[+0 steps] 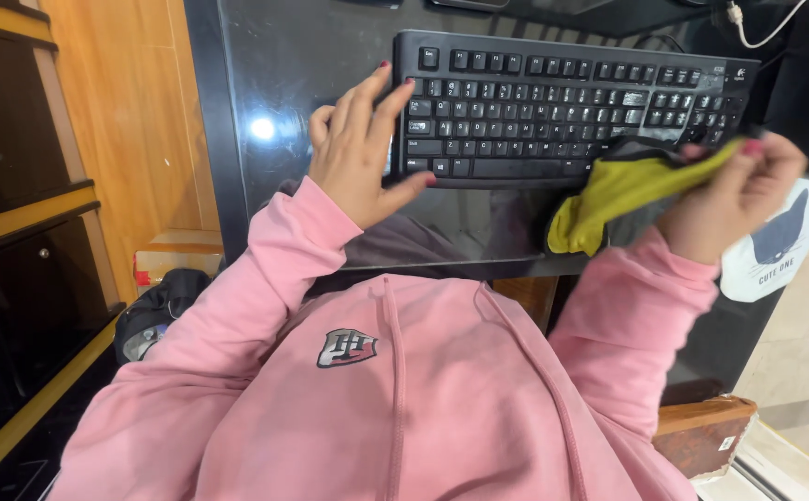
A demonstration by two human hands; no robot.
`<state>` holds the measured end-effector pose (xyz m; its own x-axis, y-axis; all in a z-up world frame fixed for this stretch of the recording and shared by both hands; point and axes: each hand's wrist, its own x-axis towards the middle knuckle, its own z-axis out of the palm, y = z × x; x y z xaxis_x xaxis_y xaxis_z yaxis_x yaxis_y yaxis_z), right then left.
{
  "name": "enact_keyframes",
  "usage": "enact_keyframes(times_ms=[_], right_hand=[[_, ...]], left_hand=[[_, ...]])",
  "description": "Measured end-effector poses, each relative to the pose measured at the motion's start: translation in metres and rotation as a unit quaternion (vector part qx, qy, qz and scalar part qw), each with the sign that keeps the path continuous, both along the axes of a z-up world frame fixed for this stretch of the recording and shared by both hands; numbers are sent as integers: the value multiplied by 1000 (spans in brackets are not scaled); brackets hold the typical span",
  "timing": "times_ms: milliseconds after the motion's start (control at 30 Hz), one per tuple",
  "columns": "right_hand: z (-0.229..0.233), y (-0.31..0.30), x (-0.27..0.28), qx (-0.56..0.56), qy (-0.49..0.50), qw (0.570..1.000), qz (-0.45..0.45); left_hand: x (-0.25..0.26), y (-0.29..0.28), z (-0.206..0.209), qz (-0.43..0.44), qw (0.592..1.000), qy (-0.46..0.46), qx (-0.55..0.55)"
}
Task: Cleaning a computer keyboard and monitor using a cloth at a workstation.
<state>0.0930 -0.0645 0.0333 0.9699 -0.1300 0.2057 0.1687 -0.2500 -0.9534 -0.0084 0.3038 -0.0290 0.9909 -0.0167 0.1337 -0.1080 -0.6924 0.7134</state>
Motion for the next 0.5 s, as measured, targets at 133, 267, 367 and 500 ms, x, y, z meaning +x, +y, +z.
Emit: enact_keyframes(times_ms=[133,267,367,500], right_hand=[[-11,-28,0,-42,3,999,21],[-17,27,3,-228,80,965,98],[-20,44,13,-387,-72,907,149],[-25,47,28,-448,-85,874,168]], left_hand=[[21,0,7,-76,997,3,22],[38,-2,2,-102,993,19,62],[40,-1,-2,-98,992,36,74],[42,-2,-4,-95,992,43,74]])
